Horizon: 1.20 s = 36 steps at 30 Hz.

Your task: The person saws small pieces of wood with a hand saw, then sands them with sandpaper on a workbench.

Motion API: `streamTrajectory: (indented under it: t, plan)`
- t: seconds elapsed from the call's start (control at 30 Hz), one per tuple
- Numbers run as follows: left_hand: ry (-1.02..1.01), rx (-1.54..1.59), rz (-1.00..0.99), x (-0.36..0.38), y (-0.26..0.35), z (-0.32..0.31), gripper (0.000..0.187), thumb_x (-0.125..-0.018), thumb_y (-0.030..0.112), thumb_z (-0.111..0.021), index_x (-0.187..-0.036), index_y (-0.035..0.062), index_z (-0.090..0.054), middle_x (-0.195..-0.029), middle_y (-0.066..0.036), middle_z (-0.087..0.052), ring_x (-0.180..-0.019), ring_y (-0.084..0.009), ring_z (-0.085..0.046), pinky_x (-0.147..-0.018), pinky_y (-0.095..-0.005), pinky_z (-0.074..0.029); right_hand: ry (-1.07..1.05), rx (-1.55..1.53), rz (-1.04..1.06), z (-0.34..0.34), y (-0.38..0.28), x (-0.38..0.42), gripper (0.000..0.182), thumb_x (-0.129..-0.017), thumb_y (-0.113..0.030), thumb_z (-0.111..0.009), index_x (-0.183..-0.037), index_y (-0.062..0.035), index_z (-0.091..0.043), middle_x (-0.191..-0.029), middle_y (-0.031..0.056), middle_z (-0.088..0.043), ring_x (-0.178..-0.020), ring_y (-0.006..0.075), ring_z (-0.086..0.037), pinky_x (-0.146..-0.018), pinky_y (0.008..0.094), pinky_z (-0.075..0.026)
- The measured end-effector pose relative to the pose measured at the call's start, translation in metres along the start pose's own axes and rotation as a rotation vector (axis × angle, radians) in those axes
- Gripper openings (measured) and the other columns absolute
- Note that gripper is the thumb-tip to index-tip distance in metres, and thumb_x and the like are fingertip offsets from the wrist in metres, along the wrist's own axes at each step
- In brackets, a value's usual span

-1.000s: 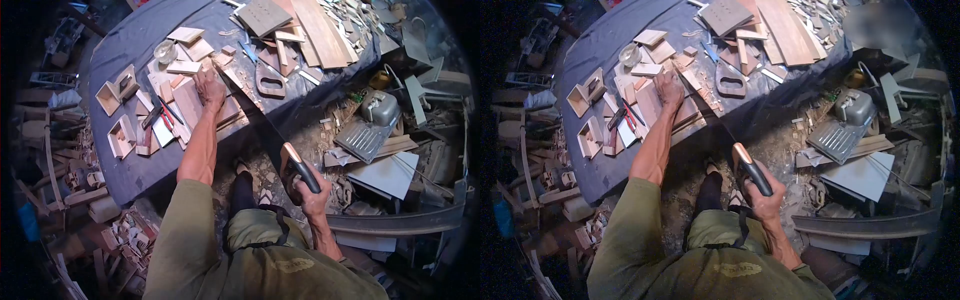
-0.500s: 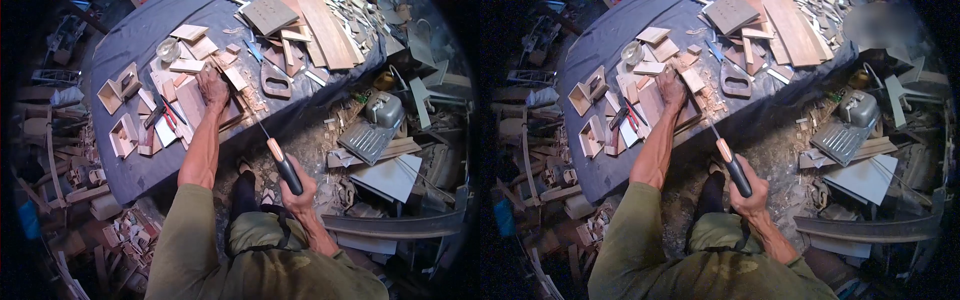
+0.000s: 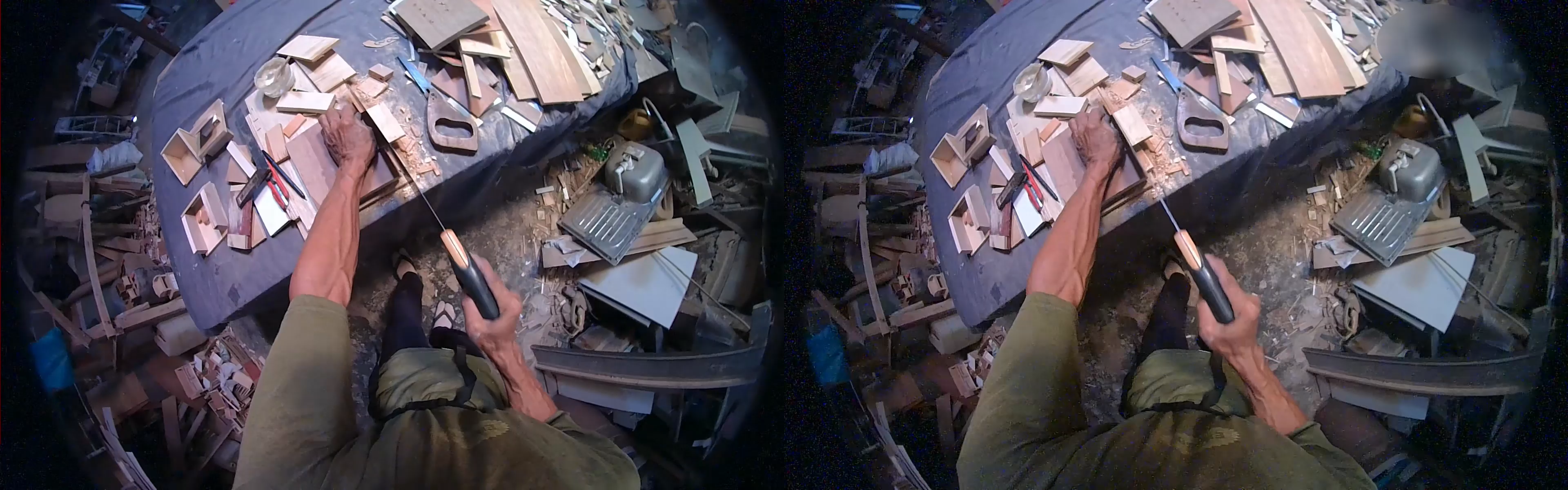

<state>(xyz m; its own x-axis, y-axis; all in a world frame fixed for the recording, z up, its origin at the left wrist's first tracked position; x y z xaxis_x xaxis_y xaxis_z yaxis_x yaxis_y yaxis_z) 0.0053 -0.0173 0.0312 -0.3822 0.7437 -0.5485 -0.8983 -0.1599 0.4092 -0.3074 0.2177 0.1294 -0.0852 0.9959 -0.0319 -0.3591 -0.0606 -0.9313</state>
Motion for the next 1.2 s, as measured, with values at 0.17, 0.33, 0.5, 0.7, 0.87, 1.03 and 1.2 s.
streamTrajectory:
  t: [0.17,0.33,0.5,0.7,0.87,1.03,1.2]
  plan:
    - [-0.053,-0.057,-0.130,0.004,-0.020,-0.022,0.017,-0.078,0.001,-0.059,-0.091,-0.0006,-0.069,-0.103,-0.023,-0.060,-0.104,-0.0408,-0.052,-0.094,-0.0471,-0.043,0.011,0.017,-0.035,0.034,0.002,0.054,0.053,-0.076,0.004,-0.066,-0.129,0.0028,-0.063,-0.097,0.0182,-0.073,-0.085,0.0162,-0.071,-0.075,0.0283,-0.054]
    - [-0.023,0.046,-0.104,0.002,-0.007,-0.006,0.023,-0.079,0.001,-0.059,-0.099,-0.0019,-0.069,-0.110,-0.025,-0.060,-0.110,-0.0424,-0.052,-0.096,-0.0473,-0.043,0.040,0.000,-0.023,0.018,-0.002,0.030,0.051,-0.077,0.003,-0.065,-0.128,0.0001,-0.064,-0.090,0.0157,-0.072,-0.082,0.0138,-0.069,-0.073,0.0276,-0.053]
    - [0.048,0.068,-0.044,0.007,-0.005,-0.006,0.035,-0.079,0.004,-0.060,-0.113,-0.0014,-0.068,-0.110,-0.025,-0.059,-0.111,-0.0417,-0.052,-0.095,-0.0472,-0.044,0.045,-0.043,0.038,-0.012,-0.001,-0.014,0.052,-0.078,0.003,-0.062,-0.130,-0.0019,-0.064,-0.079,0.0080,-0.068,-0.068,0.0084,-0.063,-0.062,0.0255,-0.052]
    - [-0.082,0.025,0.000,-0.006,-0.003,0.001,0.023,-0.078,0.002,-0.059,-0.100,-0.0018,-0.067,-0.109,-0.024,-0.059,-0.108,-0.0417,-0.052,-0.094,-0.0476,-0.044,-0.017,-0.001,-0.040,0.026,0.012,0.054,0.056,-0.075,0.004,-0.060,-0.131,0.0028,-0.062,-0.103,0.0170,-0.074,-0.094,0.0156,-0.068,-0.085,0.0301,-0.053]
    - [0.016,0.067,-0.074,0.001,-0.007,-0.005,0.024,-0.075,0.004,-0.060,-0.097,-0.0022,-0.066,-0.113,-0.025,-0.058,-0.109,-0.0417,-0.052,-0.097,-0.0470,-0.044,0.017,-0.013,-0.001,-0.009,0.003,-0.006,0.055,-0.078,0.001,-0.064,-0.133,-0.0022,-0.062,-0.080,0.0114,-0.068,-0.069,0.0122,-0.065,-0.064,0.0268,-0.052]
    - [-0.081,0.044,0.032,0.001,-0.003,0.000,0.023,-0.075,0.004,-0.058,-0.096,-0.0017,-0.067,-0.107,-0.023,-0.058,-0.108,-0.0408,-0.052,-0.097,-0.0465,-0.044,0.036,0.027,0.053,0.014,0.024,0.046,0.053,-0.080,0.003,-0.062,-0.133,-0.0019,-0.063,-0.097,0.0175,-0.075,-0.081,0.0118,-0.068,-0.071,0.0275,-0.054]
    - [0.023,0.070,-0.048,0.001,0.000,0.002,0.018,-0.074,0.002,-0.059,-0.090,-0.0019,-0.066,-0.102,-0.025,-0.059,-0.104,-0.0414,-0.053,-0.094,-0.0474,-0.044,0.004,0.009,-0.053,-0.006,0.012,0.006,0.056,-0.078,0.000,-0.066,-0.134,-0.0020,-0.062,-0.085,0.0142,-0.072,-0.075,0.0126,-0.068,-0.069,0.0277,-0.054]
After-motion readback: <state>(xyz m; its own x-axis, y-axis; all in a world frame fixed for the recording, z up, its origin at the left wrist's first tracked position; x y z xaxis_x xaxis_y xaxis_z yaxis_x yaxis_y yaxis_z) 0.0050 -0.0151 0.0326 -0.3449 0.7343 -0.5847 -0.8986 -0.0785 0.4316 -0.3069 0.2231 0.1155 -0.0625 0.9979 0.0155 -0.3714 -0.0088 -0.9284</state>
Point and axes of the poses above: each hand's wrist, its own x-axis away from the middle knuckle, its own z-axis out of the back of the hand, y = z × x, the point moved 4 cm from there along -x, towards the middle knuckle
